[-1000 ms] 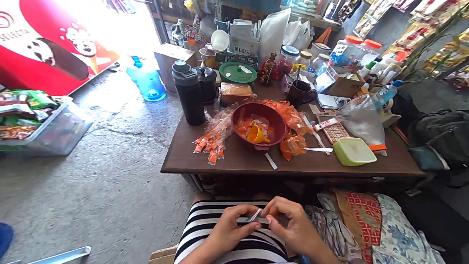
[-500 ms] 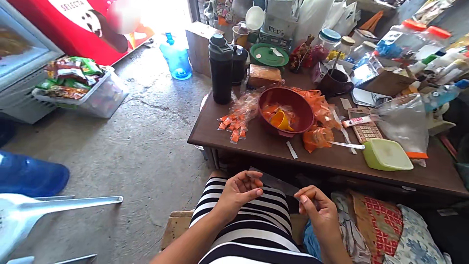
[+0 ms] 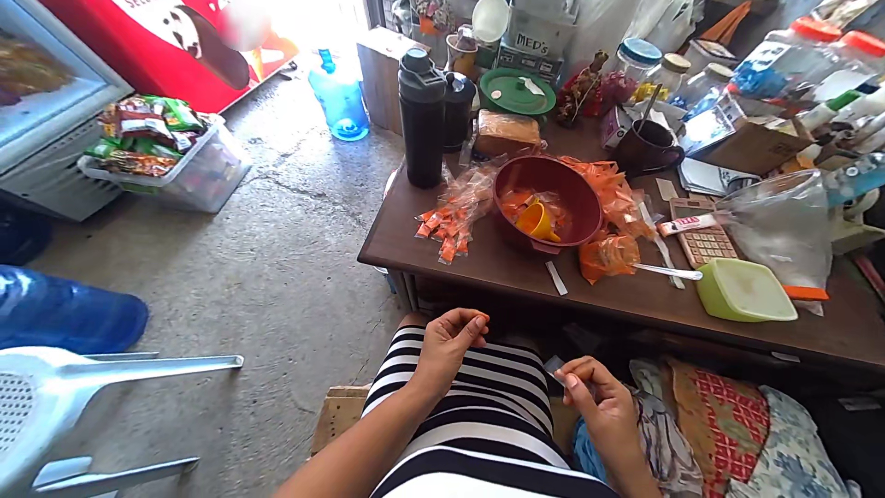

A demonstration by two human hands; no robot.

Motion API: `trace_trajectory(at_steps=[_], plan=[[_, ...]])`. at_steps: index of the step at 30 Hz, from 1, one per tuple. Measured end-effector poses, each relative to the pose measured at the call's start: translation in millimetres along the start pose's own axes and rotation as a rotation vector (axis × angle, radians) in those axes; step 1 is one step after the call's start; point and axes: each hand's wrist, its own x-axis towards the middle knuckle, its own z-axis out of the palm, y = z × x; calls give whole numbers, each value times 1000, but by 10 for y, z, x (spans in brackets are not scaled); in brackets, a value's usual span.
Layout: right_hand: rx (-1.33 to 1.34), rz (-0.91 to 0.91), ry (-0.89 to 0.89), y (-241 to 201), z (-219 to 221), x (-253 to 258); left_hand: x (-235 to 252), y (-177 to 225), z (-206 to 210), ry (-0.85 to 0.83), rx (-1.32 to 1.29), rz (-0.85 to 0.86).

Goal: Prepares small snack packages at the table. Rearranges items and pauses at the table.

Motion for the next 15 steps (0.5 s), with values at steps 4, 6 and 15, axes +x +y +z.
trace_trajectory(at_steps=[4,6,15], plan=[[34,30,-15,12,104,35,-14,-46,-5,-344,220,-357],[46,12,-33,54,197,63,-34,-122,49,-490,193,-413],[-17,66,-136,267,354,-13,-13,-17,208,-66,-49,-126]])
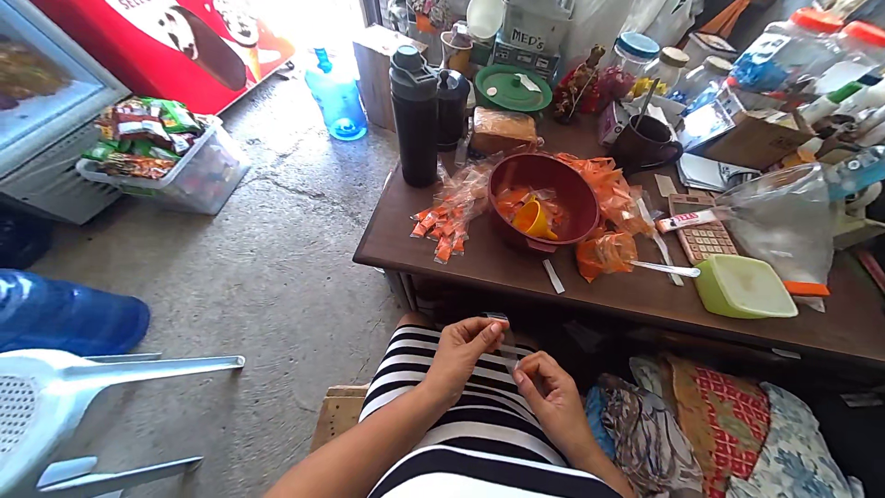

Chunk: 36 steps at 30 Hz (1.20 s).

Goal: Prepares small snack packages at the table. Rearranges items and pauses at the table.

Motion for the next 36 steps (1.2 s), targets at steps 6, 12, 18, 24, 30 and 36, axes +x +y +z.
trace_trajectory(at_steps=[6,12,18,24,30,36], plan=[[271,146,-143,-23,-171,182,-32,-150,-172,-353,432,410],[382,72,-110,-102,-158,317,-77,-174,-230,-451,561,491],[360,28,-104,-156,-137,322,-91,-193,-284,-438,590,456],[261,-18,-24,-223,-130,332,-93,-189,-295,-450,613,437],[164,-150,62,-240,-103,317,-90,-190,-307,-432,616,406],[144,-206,81,-237,-59,317,-91,-191,-321,-424,595,384]])
